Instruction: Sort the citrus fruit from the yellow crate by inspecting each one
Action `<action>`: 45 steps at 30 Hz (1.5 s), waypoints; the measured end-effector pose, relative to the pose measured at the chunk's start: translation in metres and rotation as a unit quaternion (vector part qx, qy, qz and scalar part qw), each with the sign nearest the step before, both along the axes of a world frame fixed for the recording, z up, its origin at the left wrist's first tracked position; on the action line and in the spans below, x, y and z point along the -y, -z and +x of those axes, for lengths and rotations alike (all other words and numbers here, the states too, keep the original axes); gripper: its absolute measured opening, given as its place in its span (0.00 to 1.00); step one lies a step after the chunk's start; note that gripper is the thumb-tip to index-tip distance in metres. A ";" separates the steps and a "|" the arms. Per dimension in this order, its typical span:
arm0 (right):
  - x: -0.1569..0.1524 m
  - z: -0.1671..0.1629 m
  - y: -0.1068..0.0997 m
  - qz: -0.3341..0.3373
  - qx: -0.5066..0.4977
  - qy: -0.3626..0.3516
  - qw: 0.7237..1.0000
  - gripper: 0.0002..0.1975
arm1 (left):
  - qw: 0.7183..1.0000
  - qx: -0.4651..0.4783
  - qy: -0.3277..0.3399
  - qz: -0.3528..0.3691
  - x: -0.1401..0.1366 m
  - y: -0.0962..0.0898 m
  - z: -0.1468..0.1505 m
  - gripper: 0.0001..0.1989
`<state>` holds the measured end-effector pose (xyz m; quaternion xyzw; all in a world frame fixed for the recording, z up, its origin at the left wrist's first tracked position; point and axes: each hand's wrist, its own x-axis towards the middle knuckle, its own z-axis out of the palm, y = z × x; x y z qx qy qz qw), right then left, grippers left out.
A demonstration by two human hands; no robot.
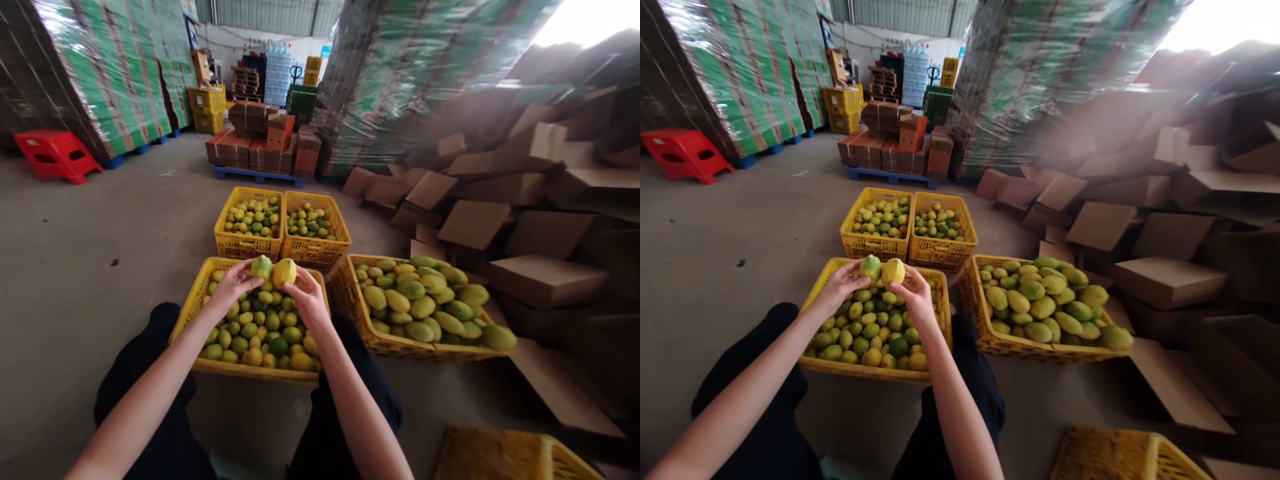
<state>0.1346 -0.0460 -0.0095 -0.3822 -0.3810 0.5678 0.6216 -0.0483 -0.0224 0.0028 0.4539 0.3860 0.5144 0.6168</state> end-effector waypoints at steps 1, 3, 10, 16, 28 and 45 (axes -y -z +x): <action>0.000 0.001 -0.001 -0.004 -0.014 -0.003 1.000 0.24 | 1.000 0.015 -0.004 -0.011 -0.001 0.000 -0.001 0.26; 0.000 0.003 -0.002 -0.011 -0.038 -0.010 0.999 0.22 | 0.998 0.049 -0.008 -0.036 -0.003 0.001 -0.002 0.25; -0.005 0.008 0.005 -0.037 -0.095 -0.030 0.994 0.17 | 0.990 0.120 -0.002 -0.073 -0.006 0.009 -0.002 0.19; -0.011 0.006 0.014 -0.075 -0.123 -0.014 0.989 0.19 | 0.986 0.139 -0.034 -0.089 -0.009 0.015 0.001 0.16; -0.015 0.006 0.019 -0.109 -0.134 -0.024 0.985 0.15 | 0.981 0.146 -0.021 -0.125 -0.011 0.015 0.002 0.10; -0.011 -0.006 0.022 -0.170 -0.157 -0.127 0.964 0.11 | 0.983 -0.015 0.065 -0.169 0.004 0.024 0.013 0.13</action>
